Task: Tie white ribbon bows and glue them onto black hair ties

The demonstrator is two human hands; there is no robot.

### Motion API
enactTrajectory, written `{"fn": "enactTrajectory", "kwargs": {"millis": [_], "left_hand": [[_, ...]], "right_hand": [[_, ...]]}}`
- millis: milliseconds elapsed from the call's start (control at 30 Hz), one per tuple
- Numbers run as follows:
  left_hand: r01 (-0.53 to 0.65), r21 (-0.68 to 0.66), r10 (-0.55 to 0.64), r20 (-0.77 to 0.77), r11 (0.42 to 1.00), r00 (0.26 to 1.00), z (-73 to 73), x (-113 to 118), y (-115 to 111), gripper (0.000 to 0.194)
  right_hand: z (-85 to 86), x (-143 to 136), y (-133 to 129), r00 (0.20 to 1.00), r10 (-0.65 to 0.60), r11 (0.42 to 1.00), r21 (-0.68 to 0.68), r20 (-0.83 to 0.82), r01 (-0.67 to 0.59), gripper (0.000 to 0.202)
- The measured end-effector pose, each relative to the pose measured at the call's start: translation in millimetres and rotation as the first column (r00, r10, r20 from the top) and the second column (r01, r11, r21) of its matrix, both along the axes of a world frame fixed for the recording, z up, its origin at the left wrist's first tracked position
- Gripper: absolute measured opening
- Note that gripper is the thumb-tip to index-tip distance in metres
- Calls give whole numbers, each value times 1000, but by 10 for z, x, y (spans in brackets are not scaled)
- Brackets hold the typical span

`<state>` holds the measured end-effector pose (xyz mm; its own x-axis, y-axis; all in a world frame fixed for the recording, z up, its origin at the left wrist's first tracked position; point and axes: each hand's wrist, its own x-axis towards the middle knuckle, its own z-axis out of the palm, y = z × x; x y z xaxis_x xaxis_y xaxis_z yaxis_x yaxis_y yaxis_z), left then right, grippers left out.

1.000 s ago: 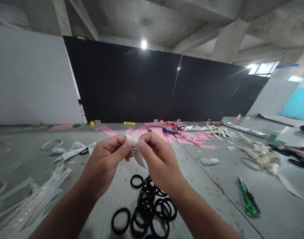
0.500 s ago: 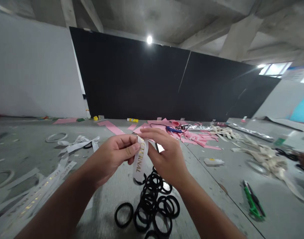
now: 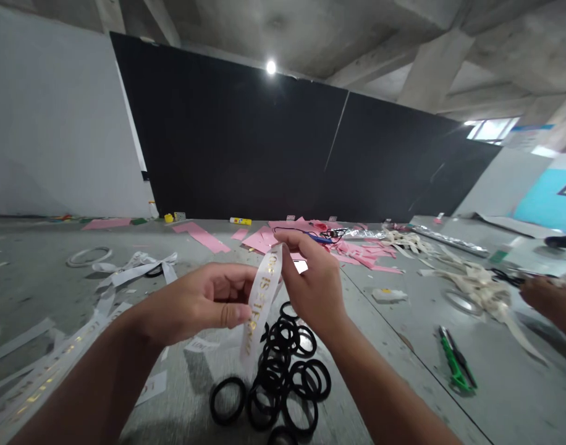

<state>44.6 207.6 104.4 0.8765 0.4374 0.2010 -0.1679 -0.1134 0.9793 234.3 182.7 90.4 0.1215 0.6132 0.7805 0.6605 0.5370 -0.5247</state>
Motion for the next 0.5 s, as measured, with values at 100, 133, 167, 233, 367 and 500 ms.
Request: {"fn": "enactTrajectory", "kwargs": {"millis": [100, 133, 167, 233, 367, 500], "left_hand": [[108, 3, -108, -25, 994, 994, -24, -6, -1, 37], [139, -11, -139, -38, 990, 990, -36, -1, -7, 41], [161, -27, -162, -47, 987, 986, -46, 6, -17, 45], [166, -46, -168, -45, 985, 985, -57, 26, -39, 44], [-40, 1, 40, -12, 999, 999, -53, 84, -63, 21], [-254, 29, 251, 68, 967, 966, -93, 155, -40, 23]], "right_hand": [[4, 2, -11, 999, 31, 999, -18, -17, -32, 18], [7, 1, -19, 999, 38, 999, -22, -24, -38, 18], [11, -2, -28, 999, 42, 999, -24, -30, -42, 17], [16, -6, -41, 999, 39, 999, -19, -29, -40, 16], [10, -4, -45, 1000, 8, 1000, 24, 16, -9, 15], [-8, 6, -31, 999, 18, 1000, 19, 31, -18, 15]]}}
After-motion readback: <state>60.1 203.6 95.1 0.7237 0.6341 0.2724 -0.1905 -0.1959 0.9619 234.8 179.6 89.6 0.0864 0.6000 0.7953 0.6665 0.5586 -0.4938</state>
